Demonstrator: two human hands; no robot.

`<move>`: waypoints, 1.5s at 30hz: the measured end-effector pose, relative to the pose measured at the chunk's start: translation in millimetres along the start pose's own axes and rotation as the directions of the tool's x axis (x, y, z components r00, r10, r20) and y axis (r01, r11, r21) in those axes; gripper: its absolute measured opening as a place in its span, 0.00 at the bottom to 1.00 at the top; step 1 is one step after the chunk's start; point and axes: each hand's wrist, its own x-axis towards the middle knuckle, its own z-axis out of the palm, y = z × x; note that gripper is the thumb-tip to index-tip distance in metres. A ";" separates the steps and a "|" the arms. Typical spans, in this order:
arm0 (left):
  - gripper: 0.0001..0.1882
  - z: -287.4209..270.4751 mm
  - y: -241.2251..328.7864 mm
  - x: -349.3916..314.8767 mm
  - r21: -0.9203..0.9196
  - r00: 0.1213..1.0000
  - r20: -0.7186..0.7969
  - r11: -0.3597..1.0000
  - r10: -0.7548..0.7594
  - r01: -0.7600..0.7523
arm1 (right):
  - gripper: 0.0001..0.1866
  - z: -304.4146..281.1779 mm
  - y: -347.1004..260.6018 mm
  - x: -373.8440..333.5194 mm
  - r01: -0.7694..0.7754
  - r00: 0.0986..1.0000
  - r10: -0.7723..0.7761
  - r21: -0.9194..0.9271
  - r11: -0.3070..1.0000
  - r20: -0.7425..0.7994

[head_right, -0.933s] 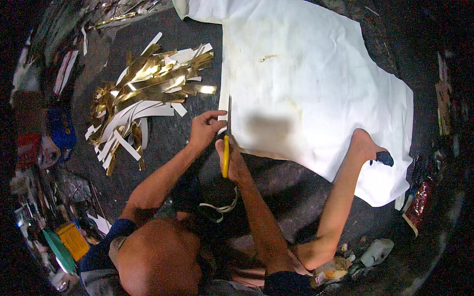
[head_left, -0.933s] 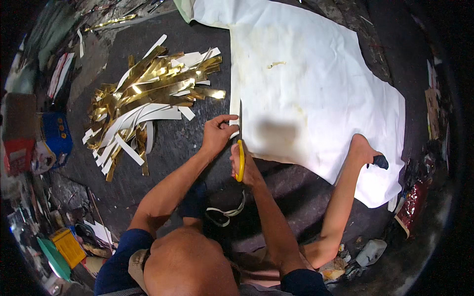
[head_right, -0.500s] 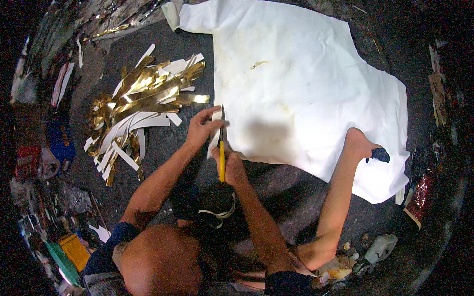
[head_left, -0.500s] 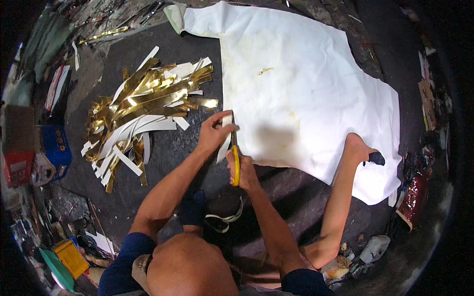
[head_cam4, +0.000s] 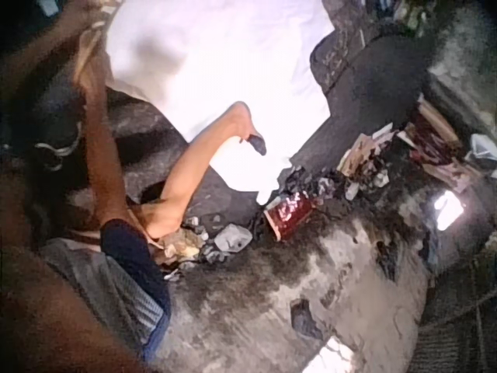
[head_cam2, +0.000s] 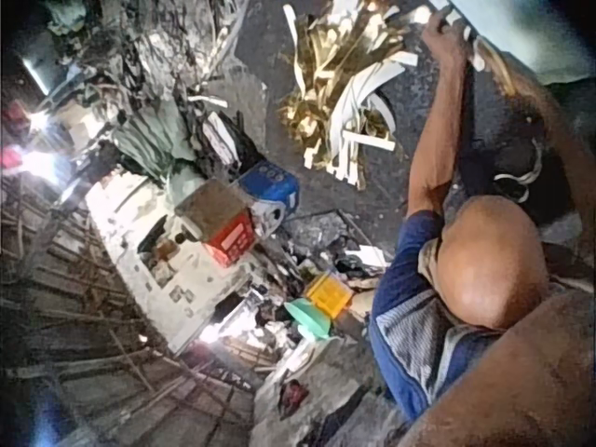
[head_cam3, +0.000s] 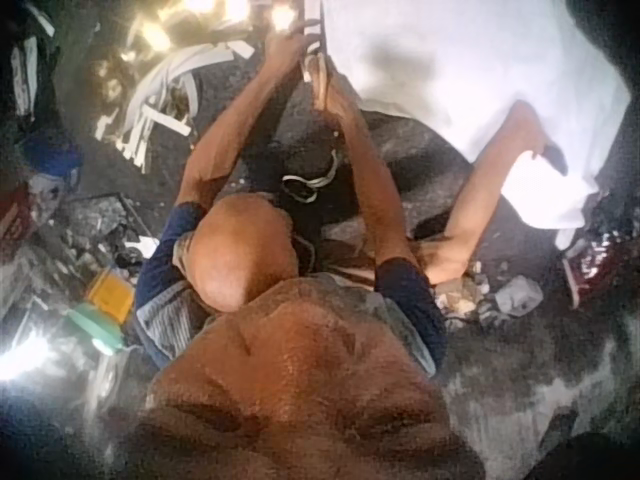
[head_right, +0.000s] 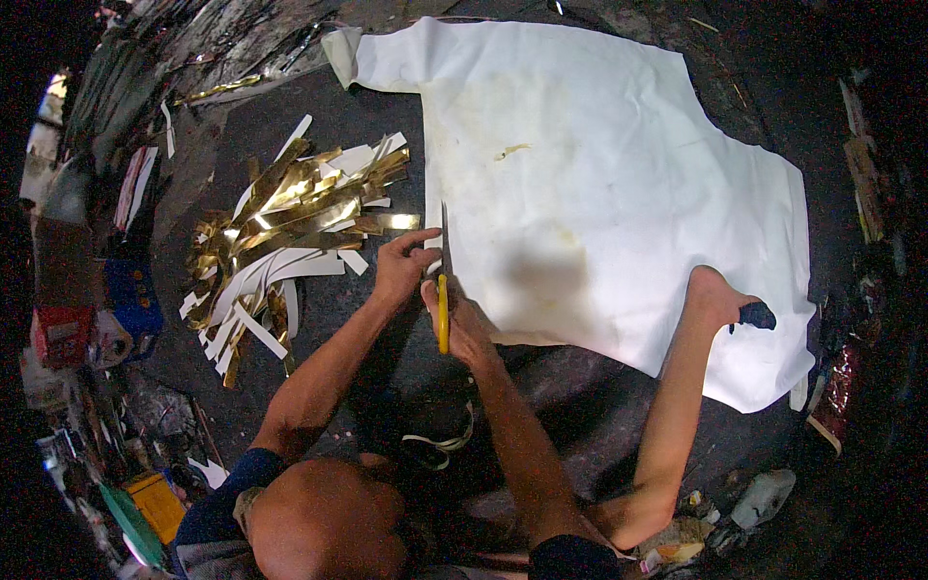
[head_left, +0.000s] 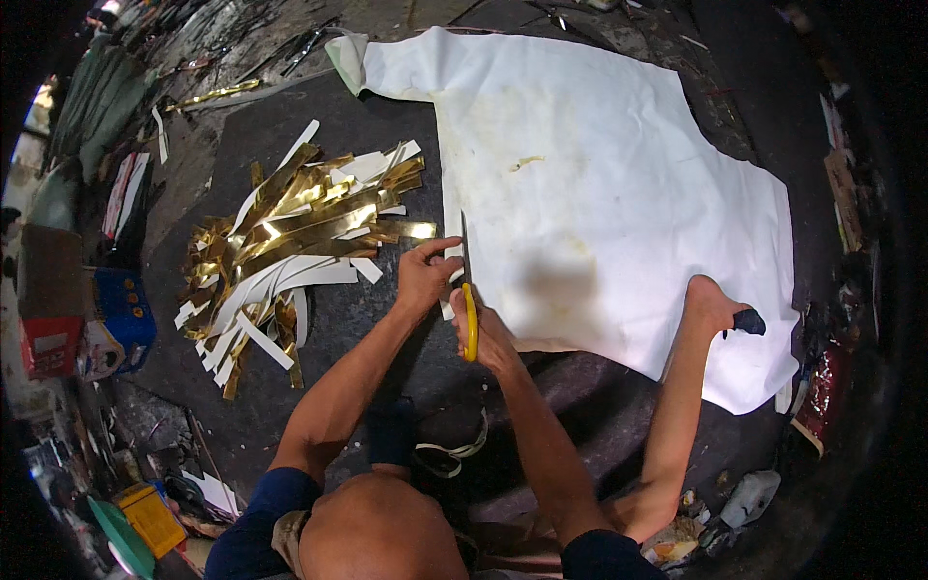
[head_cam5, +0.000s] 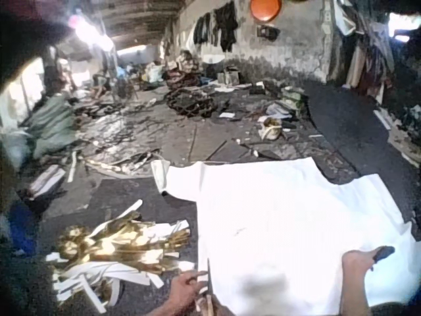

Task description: The person unfolds a large white fabric on the floor and uses yellow-handled scissors to cut it into long strips. The cut strips are placed in a pile next to the main fabric piece.

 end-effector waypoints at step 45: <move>0.15 -9.7 23.1 80.5 -0.010 0.995 -0.101 1.000 -0.010 0.009 | 0.33 -1.6 -39.5 19.2 -0.028 0.997 0.042 0.206 0.978 -0.065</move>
